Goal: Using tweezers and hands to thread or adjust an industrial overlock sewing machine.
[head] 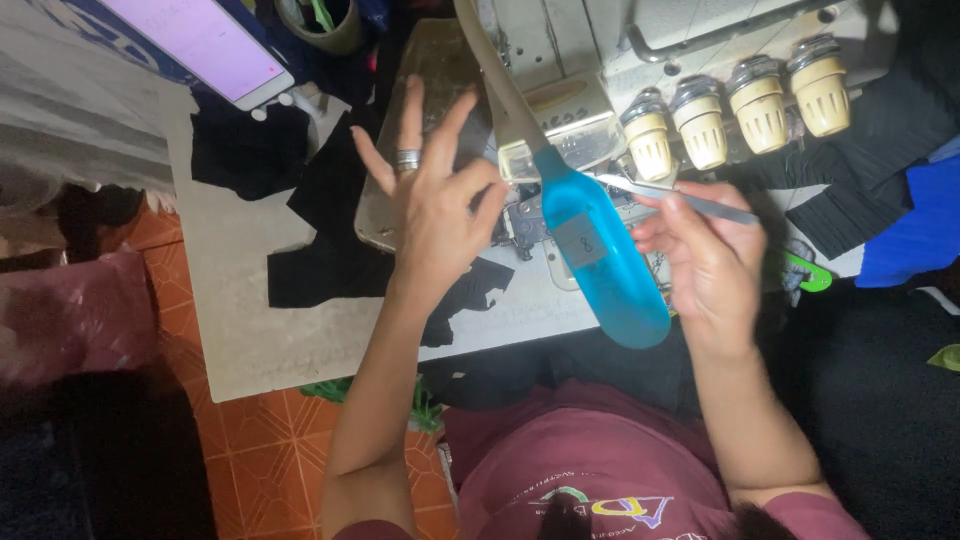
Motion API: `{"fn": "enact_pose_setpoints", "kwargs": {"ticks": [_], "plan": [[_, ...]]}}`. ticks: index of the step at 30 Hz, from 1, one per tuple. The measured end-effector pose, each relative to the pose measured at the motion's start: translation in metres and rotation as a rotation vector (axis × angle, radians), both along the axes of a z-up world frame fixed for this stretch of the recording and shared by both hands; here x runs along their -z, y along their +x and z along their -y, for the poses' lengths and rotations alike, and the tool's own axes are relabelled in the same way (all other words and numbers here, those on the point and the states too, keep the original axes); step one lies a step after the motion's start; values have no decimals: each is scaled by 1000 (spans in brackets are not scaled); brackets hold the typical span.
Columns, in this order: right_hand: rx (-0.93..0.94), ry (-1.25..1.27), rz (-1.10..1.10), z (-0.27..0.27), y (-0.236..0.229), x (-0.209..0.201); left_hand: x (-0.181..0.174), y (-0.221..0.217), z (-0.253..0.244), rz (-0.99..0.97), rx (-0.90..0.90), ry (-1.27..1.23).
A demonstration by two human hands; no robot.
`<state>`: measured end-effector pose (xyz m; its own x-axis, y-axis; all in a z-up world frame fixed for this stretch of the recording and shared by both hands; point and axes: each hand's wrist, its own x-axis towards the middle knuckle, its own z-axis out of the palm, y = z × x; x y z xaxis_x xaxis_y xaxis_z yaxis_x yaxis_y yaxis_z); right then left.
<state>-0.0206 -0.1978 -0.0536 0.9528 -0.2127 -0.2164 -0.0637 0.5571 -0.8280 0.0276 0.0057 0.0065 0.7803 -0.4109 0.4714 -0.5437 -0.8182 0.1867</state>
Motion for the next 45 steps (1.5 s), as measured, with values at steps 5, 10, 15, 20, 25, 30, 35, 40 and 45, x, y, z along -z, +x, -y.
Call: {"fn": "enact_pose_setpoints", "kwargs": {"ticks": [5, 10, 15, 20, 25, 30, 35, 40, 45], "plan": [[227, -261, 147, 19, -38, -17, 3, -9, -19, -78, -98, -478], [352, -271, 206, 60, -50, -17, -23, -28, -20, -370, -2, -1074], [403, -401, 270, 58, -54, -16, -19, -33, -19, -418, 46, -1193], [225, -666, 321, 9, -47, -34, 7, -25, -15, -31, -4, -378], [191, -673, 463, 0, -19, -17, 8, -25, 1, -131, -46, -224], [190, -694, 484, -4, -2, -20, 8, -13, 13, -135, -45, -159], [205, -705, 568, -2, 11, -20, 23, 3, 16, -99, -51, -13], [205, -746, 598, 2, 18, -20, 34, 15, 19, -72, -71, -21], [168, -631, 461, 11, 20, 7, 33, 17, 22, -73, -71, -27]]}}
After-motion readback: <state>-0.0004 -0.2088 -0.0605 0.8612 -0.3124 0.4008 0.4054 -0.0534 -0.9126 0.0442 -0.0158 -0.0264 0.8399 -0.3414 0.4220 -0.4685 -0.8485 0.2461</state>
